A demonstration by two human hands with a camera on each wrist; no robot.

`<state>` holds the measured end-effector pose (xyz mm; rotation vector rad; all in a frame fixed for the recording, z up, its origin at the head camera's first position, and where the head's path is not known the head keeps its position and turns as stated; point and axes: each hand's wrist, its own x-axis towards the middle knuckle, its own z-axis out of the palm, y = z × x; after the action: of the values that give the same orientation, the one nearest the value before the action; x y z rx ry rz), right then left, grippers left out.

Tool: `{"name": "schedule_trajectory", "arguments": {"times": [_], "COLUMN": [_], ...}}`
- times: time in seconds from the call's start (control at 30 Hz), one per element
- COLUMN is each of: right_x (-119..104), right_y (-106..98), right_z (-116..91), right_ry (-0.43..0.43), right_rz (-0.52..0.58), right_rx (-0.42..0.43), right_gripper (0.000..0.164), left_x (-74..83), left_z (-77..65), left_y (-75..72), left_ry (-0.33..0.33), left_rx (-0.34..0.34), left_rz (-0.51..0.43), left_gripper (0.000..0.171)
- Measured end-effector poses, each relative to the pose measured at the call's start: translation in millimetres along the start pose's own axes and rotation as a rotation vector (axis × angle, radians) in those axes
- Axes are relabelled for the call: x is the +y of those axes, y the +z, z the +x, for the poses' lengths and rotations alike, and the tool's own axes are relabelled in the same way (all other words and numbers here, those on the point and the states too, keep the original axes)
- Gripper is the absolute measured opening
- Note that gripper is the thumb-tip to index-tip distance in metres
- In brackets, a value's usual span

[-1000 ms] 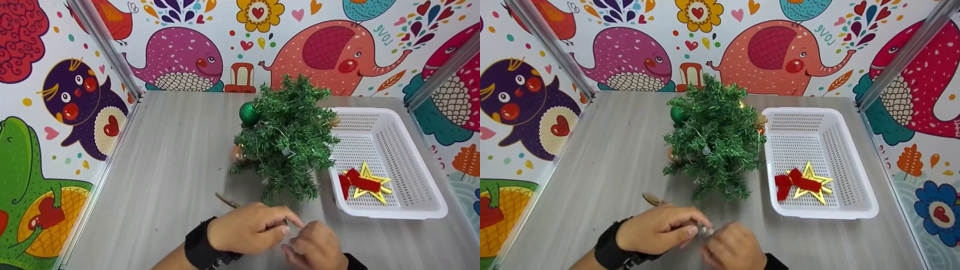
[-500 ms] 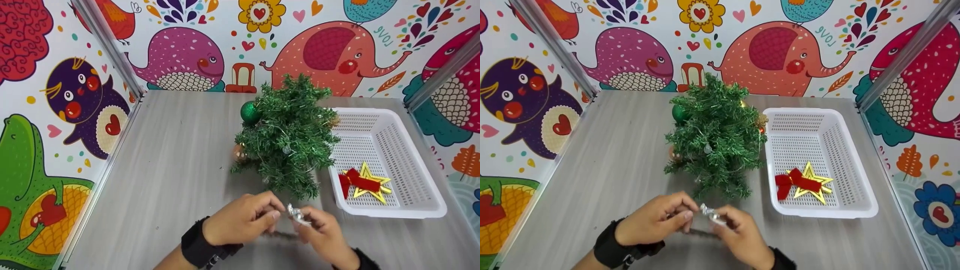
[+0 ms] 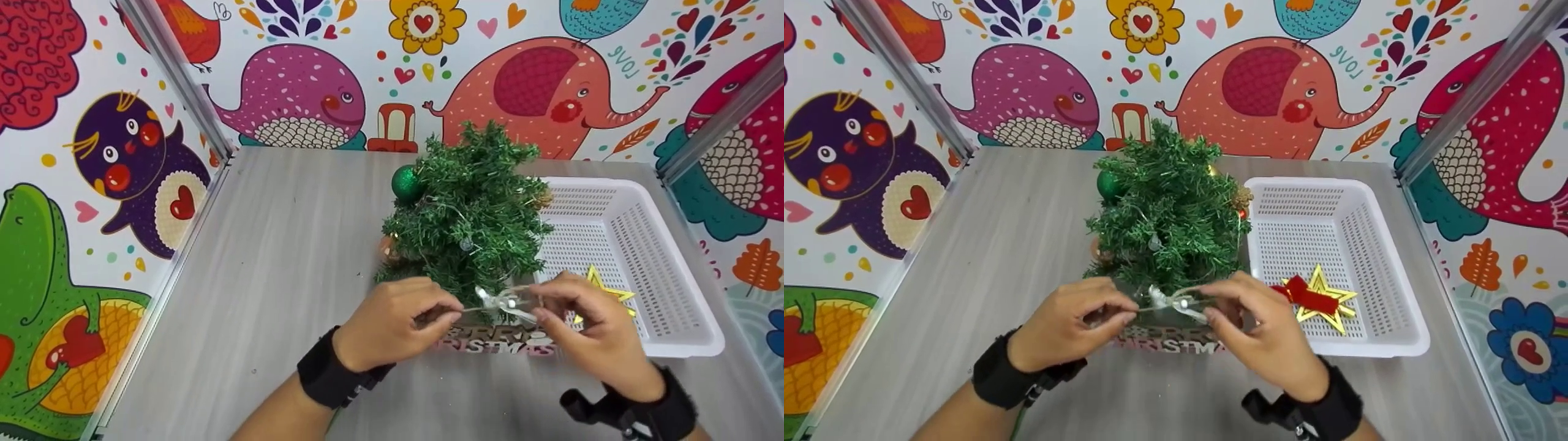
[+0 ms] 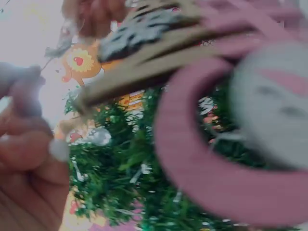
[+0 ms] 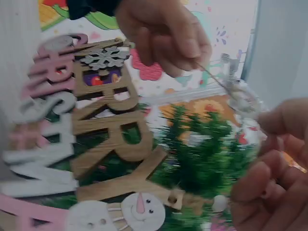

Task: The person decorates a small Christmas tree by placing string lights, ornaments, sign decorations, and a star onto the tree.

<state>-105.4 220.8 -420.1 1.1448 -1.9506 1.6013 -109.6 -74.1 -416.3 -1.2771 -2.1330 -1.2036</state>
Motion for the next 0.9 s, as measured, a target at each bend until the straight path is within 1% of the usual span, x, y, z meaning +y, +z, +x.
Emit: {"name": "schedule_trajectory", "arguments": {"times": [0.1, 0.17, 0.2, 0.3, 0.37, 0.4, 0.5, 0.6, 0.7, 0.77, 0.83, 0.9], "right_x": [-9.1, -11.1, -10.8, -8.7, -7.6, -7.2, -4.8, 0.6, 8.5, 14.7, 20.3, 26.4], "right_y": [-6.5, -7.5, -7.7, -7.2, -6.5, -6.2, -4.9, -5.0, -6.3, -7.1, -8.0, -7.5], "right_z": [16.1, 26.6, 31.9, 45.7, 53.4, 57.2, 69.2, 81.1, 88.0, 89.3, 89.1, 87.3], "right_ry": [-0.017, -0.03, -0.035, -0.032, -0.017, -0.007, 0.014, 0.04, 0.07, 0.089, 0.106, 0.122], "right_rz": [-0.196, -0.307, -0.329, -0.344, -0.359, -0.357, -0.375, -0.399, -0.443, -0.475, -0.491, -0.495], "right_rx": [-0.004, 0.022, 0.038, 0.079, 0.102, 0.116, 0.163, 0.18, 0.155, 0.137, 0.118, 0.111], "right_gripper": [0.028, 0.033, 0.03, 0.014, 0.005, 0.009, 0.016, 0.015, 0.016, 0.019, 0.02, 0.02], "left_x": [-0.8, -1.3, -1.5, -1.9, -2.5, -3.1, -6.9, -12.6, -18.2, -21.3, -24.3, -27.3], "left_z": [11.0, 17.3, 20.3, 28.5, 35.0, 38.5, 49.6, 59.4, 65.4, 67.0, 67.9, 66.3], "left_y": [-4.3, -6.1, -6.6, -8.2, -9.9, -10.9, -14.4, -17.2, -18.4, -18.0, -16.7, -14.1], "left_ry": [0.006, -0.019, -0.033, -0.066, -0.073, -0.076, -0.1, -0.164, -0.241, -0.277, -0.287, -0.281], "left_rx": [0.064, 0.106, 0.127, 0.183, 0.213, 0.227, 0.258, 0.272, 0.275, 0.28, 0.286, 0.295], "left_rz": [0.047, 0.059, 0.067, 0.093, 0.118, 0.135, 0.171, 0.187, 0.189, 0.2, 0.224, 0.263], "left_gripper": [0.006, 0.006, 0.005, 0.005, 0.005, 0.005, 0.005, 0.006, 0.009, 0.011, 0.012, 0.012]}}
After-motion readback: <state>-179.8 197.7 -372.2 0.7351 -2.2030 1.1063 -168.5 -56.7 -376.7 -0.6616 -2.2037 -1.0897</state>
